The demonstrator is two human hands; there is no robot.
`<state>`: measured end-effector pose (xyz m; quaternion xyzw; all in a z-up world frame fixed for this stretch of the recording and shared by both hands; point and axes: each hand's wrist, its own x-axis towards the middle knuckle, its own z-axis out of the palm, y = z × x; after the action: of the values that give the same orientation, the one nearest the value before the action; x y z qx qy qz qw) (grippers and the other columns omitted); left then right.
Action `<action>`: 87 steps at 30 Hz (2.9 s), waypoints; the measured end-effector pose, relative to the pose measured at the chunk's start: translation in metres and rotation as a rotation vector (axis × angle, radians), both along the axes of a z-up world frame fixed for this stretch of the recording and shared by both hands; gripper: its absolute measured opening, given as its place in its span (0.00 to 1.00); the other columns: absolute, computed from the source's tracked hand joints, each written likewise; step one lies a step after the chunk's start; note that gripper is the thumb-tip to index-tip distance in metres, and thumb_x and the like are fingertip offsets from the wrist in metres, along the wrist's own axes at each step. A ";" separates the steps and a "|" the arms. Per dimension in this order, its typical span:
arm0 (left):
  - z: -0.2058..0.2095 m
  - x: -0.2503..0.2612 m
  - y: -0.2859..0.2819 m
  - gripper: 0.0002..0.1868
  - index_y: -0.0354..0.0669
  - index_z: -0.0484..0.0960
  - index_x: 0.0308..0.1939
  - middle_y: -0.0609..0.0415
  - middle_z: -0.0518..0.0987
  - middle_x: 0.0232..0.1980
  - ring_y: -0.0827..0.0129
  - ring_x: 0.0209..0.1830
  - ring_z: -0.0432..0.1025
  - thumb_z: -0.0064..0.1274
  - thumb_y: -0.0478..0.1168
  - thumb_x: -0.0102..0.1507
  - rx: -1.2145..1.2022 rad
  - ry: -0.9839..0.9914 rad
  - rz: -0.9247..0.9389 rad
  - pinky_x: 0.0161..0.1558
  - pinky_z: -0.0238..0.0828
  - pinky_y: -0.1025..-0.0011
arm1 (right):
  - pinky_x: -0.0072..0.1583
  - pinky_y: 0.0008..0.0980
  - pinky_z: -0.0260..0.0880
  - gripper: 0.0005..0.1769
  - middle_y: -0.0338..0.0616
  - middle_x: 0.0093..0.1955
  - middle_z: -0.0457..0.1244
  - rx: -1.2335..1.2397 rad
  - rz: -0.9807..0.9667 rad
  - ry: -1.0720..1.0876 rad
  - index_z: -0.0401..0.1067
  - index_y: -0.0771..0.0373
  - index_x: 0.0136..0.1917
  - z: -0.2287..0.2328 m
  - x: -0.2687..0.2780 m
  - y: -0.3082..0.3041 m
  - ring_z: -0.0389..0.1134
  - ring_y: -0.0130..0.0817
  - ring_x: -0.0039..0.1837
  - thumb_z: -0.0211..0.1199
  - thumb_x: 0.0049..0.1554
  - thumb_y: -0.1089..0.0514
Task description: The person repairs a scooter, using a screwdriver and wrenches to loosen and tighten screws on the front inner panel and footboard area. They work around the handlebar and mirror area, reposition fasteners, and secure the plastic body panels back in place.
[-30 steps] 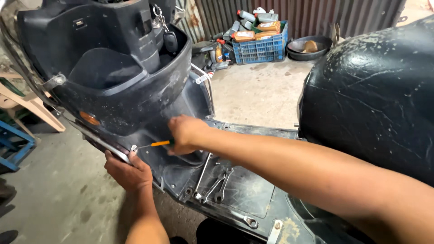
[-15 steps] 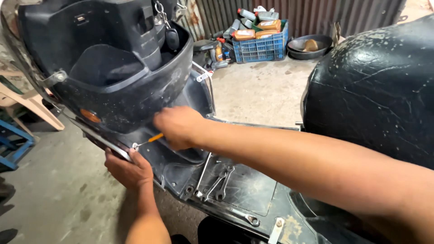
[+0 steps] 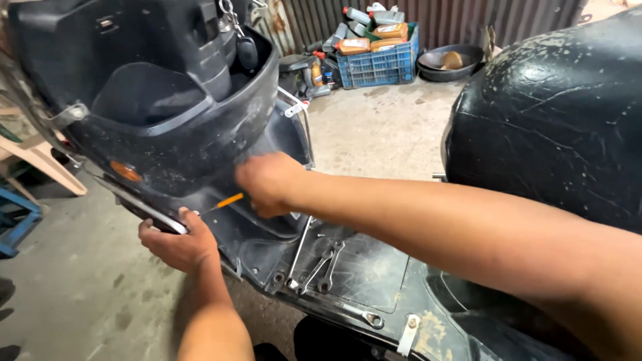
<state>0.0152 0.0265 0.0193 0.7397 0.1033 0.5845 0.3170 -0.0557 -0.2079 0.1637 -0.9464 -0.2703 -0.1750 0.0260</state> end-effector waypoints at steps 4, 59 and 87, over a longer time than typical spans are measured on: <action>0.008 -0.005 -0.001 0.33 0.35 0.65 0.64 0.38 0.73 0.58 0.40 0.56 0.71 0.59 0.48 0.62 -0.049 0.045 -0.012 0.53 0.67 0.45 | 0.57 0.45 0.72 0.11 0.47 0.56 0.70 -0.641 0.300 -0.177 0.78 0.58 0.52 0.031 -0.055 -0.007 0.70 0.47 0.63 0.58 0.63 0.53; 0.026 -0.009 0.007 0.37 0.29 0.69 0.61 0.36 0.78 0.55 0.40 0.52 0.76 0.65 0.53 0.59 -0.151 0.163 0.004 0.52 0.71 0.49 | 0.60 0.44 0.70 0.20 0.50 0.54 0.70 0.247 -0.180 0.181 0.76 0.57 0.55 0.013 -0.017 0.019 0.71 0.48 0.59 0.60 0.53 0.46; 0.042 -0.028 0.006 0.34 0.35 0.67 0.60 0.37 0.78 0.55 0.40 0.54 0.75 0.63 0.53 0.62 -0.120 0.286 -0.121 0.55 0.69 0.49 | 0.33 0.36 0.59 0.17 0.39 0.29 0.63 -0.320 -0.133 0.737 0.79 0.63 0.38 0.081 0.061 -0.055 0.60 0.33 0.29 0.71 0.53 0.46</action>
<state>-0.0132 0.0329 0.0612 0.8000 0.1373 0.4458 0.3774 0.0056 -0.2624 0.2449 -0.9532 -0.2052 0.2188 -0.0380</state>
